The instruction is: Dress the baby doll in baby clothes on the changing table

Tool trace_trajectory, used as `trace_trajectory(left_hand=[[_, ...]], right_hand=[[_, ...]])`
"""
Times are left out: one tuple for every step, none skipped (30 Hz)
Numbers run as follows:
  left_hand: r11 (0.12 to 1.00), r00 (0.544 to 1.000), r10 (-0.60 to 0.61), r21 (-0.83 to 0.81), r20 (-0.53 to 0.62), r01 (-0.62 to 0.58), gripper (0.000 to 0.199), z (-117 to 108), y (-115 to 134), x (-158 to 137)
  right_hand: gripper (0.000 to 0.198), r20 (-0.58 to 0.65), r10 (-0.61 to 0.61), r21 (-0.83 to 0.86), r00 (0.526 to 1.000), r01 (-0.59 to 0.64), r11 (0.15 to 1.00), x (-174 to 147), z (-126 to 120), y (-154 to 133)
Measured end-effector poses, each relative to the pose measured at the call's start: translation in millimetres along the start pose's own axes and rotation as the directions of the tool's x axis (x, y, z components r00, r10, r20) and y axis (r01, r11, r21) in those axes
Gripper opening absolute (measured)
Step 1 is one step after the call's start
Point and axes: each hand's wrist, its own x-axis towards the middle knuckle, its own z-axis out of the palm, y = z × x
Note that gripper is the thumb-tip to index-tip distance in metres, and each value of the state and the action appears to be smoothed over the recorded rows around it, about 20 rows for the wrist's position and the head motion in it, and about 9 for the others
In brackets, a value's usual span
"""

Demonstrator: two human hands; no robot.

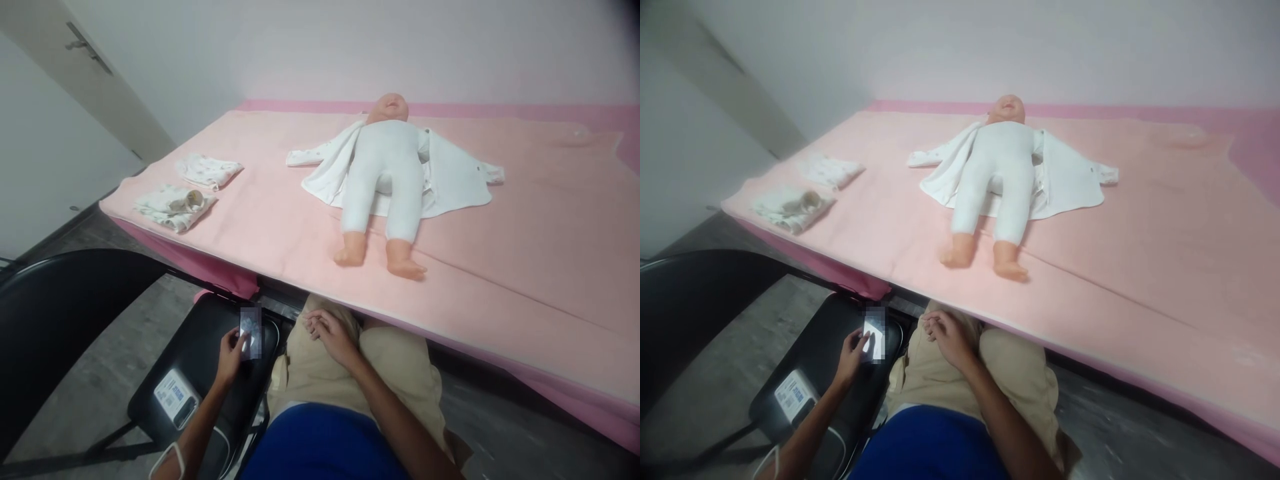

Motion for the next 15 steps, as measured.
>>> trace_trajectory(left_hand=[[1.000,1.000,-0.003,-0.006,0.002,0.003,0.070,-1.0,-1.1,1.4],[1.000,1.000,-0.002,-0.007,0.007,0.002,0.067,-2.1,-2.0,2.8],[1.000,1.000,0.002,-0.008,0.012,-0.002,0.065,-3.0,-2.7,4.1],[1.000,1.000,0.009,-0.011,0.015,-0.009,0.064,-3.7,-3.3,5.2],[1.000,1.000,0.018,-0.015,0.018,-0.017,0.064,-4.2,-3.7,6.2],[1.000,0.999,0.026,-0.018,0.019,-0.026,0.064,-4.4,-4.1,6.9],[0.999,0.999,0.034,-0.021,0.019,-0.033,0.064,-4.5,-4.4,7.5],[0.999,0.999,0.040,-0.023,0.019,-0.039,0.065,-4.4,-4.5,7.9],[0.999,0.999,0.045,-0.026,0.018,-0.045,0.065,-4.1,-4.6,8.1],[0.998,0.999,0.050,-0.027,0.019,-0.050,0.065,-3.7,-4.4,8.3],[0.998,0.998,0.057,-0.028,0.020,-0.056,0.065,-3.3,-4.0,8.3],[0.998,0.998,0.064,-0.028,0.019,-0.063,0.066,-2.7,-3.4,8.1],[0.997,0.997,0.071,-0.027,0.017,-0.070,0.066,-2.0,-2.5,7.6],[0.997,0.997,0.079,-0.025,0.012,-0.078,0.066,-1.3,-1.1,6.8],[0.996,0.996,0.087,-0.024,0.009,-0.087,0.067,-0.4,0.6,5.6]], right_hand=[[0.025,-0.002,-0.001,-0.001,1.000,0.001,1.000,0.1,0.1,-0.2],[0.025,-0.003,-0.002,-0.001,1.000,0.002,1.000,0.2,0.2,-0.5],[0.025,-0.006,-0.002,-0.002,1.000,0.002,1.000,0.2,0.3,-0.6],[0.025,-0.008,-0.003,-0.004,1.000,0.003,1.000,0.3,0.4,-0.7],[0.025,-0.010,-0.003,-0.005,1.000,0.003,1.000,0.3,0.5,-0.6],[0.025,-0.012,-0.004,-0.007,1.000,0.004,1.000,0.3,0.5,-0.6],[0.025,-0.014,-0.004,-0.009,1.000,0.004,1.000,0.3,0.6,-0.4],[0.025,-0.015,-0.005,-0.010,1.000,0.005,1.000,0.3,0.7,-0.2],[0.025,-0.016,-0.006,-0.012,1.000,0.006,1.000,0.3,0.8,0.0],[0.024,-0.016,-0.007,-0.012,1.000,0.007,1.000,0.3,0.9,0.2],[0.024,-0.016,-0.009,-0.013,1.000,0.008,1.000,0.4,1.0,0.4],[0.024,-0.016,-0.009,-0.013,1.000,0.009,1.000,0.5,1.2,0.6],[0.024,-0.015,-0.010,-0.014,1.000,0.010,1.000,0.6,1.4,0.8],[0.024,-0.014,-0.011,-0.015,1.000,0.011,1.000,0.6,1.5,0.9],[0.024,-0.014,-0.012,-0.017,1.000,0.012,1.000,0.6,1.7,0.9]])
